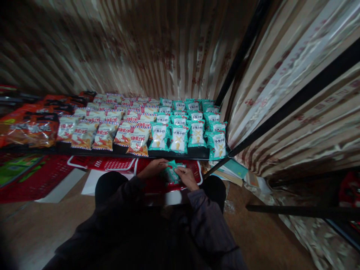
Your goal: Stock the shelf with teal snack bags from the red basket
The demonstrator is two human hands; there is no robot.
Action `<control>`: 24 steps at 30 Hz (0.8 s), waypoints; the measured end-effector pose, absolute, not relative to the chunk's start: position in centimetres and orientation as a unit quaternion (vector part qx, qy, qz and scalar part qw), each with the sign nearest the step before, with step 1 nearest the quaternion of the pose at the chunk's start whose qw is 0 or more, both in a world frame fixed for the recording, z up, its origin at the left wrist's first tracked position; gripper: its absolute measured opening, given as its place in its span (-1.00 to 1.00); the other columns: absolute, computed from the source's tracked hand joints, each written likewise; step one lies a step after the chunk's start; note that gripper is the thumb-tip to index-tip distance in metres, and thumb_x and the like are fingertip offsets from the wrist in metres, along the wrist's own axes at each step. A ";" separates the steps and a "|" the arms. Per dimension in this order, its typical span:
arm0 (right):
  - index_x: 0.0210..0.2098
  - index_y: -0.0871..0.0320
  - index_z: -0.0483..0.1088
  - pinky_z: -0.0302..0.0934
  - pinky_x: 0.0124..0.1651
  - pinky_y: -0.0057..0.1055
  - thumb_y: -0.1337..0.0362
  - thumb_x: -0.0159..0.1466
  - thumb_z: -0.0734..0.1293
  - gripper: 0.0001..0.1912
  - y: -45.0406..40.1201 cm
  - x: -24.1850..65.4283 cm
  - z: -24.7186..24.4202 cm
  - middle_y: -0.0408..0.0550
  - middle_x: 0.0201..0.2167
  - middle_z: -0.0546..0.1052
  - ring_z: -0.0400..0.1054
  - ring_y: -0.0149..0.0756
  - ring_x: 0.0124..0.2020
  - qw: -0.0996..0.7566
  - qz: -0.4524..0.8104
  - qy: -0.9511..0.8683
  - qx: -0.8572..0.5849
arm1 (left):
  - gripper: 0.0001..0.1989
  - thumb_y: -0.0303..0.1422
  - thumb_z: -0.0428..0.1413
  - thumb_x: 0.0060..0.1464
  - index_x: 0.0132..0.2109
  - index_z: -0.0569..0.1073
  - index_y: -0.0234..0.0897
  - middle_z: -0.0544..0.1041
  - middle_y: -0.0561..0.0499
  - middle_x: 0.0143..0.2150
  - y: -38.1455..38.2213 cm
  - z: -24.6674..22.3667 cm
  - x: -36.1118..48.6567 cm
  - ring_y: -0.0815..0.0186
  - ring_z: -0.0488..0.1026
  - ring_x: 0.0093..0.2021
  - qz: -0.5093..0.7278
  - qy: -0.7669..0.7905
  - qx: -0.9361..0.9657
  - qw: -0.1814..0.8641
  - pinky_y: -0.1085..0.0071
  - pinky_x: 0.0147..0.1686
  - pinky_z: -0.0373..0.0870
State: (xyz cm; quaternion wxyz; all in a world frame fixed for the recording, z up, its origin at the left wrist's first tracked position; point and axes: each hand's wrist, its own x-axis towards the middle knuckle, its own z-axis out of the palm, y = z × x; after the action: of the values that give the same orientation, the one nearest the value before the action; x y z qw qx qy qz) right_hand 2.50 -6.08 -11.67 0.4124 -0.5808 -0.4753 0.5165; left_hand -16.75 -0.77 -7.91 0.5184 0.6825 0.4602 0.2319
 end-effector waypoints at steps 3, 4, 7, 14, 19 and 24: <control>-0.49 0.20 0.55 0.08 -0.44 -0.48 -0.10 -0.03 0.42 -0.56 -6.6 2.5 -11.2 -0.22 -0.63 0.42 0.19 -0.43 -0.55 0.434 0.526 -0.449 -0.577 | -0.71 -0.25 0.09 0.01 -0.19 0.50 -0.37 0.59 -0.07 -0.27 -1.3 -7.9 -17.5 0.27 0.50 -0.26 0.260 0.460 0.622 0.578 0.42 -0.26 0.39; -0.50 0.20 0.54 0.05 -0.45 -0.49 -0.10 -0.04 0.42 -0.56 -6.7 2.5 -11.2 -0.23 -0.65 0.41 0.17 -0.44 -0.56 0.441 0.524 -0.446 -0.577 | -0.70 -0.24 0.11 -0.01 -0.19 0.50 -0.37 0.59 -0.07 -0.28 -1.4 -7.9 -17.7 0.28 0.49 -0.26 0.268 0.460 0.607 0.590 0.42 -0.27 0.39; -0.52 0.22 0.53 0.03 -0.48 -0.49 -0.12 -0.04 0.42 -0.54 -7.0 2.4 -10.8 -0.22 -0.66 0.40 0.15 -0.45 -0.57 0.471 0.514 -0.417 -0.583 | -0.61 -0.16 0.20 -0.10 -0.19 0.50 -0.38 0.58 -0.06 -0.30 -1.8 -7.9 -18.2 0.28 0.49 -0.28 0.297 0.461 0.553 0.627 0.42 -0.29 0.39; -0.46 0.21 0.57 0.15 -0.41 -0.47 -0.07 -0.07 0.47 -0.57 -7.3 2.2 -8.4 -0.15 -0.55 0.50 0.27 -0.39 -0.49 0.539 0.496 -0.357 -0.580 | -0.47 0.02 0.25 -0.20 -0.21 0.50 -0.34 0.58 -0.03 -0.31 -2.8 -6.3 -17.4 0.29 0.50 -0.27 0.369 0.448 0.458 0.674 0.39 -0.23 0.40; -0.39 0.20 0.58 0.19 -0.41 -0.47 -0.05 -0.01 0.46 -0.59 -7.4 2.0 -7.2 -0.15 -0.53 0.52 0.30 -0.38 -0.49 0.558 0.501 -0.345 -0.564 | -0.50 0.07 0.26 -0.24 -0.45 0.41 -0.32 0.41 0.11 -0.57 -2.9 -3.8 -16.0 0.41 0.38 -0.48 0.421 0.465 0.435 0.646 0.53 -0.46 0.30; -0.37 0.19 0.59 0.25 -0.37 -0.44 0.01 -0.01 0.48 -0.62 -7.3 1.5 -6.2 -0.14 -0.49 0.56 0.34 -0.36 -0.45 0.604 0.499 -0.310 -0.538 | -0.50 0.08 0.24 -0.23 -0.47 0.38 -0.31 0.32 0.16 -0.61 -2.6 -2.6 -15.1 0.49 0.25 -0.56 0.445 0.481 0.426 0.623 0.56 -0.56 0.19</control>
State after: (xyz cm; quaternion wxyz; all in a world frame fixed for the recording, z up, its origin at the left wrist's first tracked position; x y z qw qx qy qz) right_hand 1.53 -7.30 -6.23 0.6041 -0.5384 -0.3096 0.4993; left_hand -15.15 -2.59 -2.64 0.6232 0.4263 0.4811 0.4454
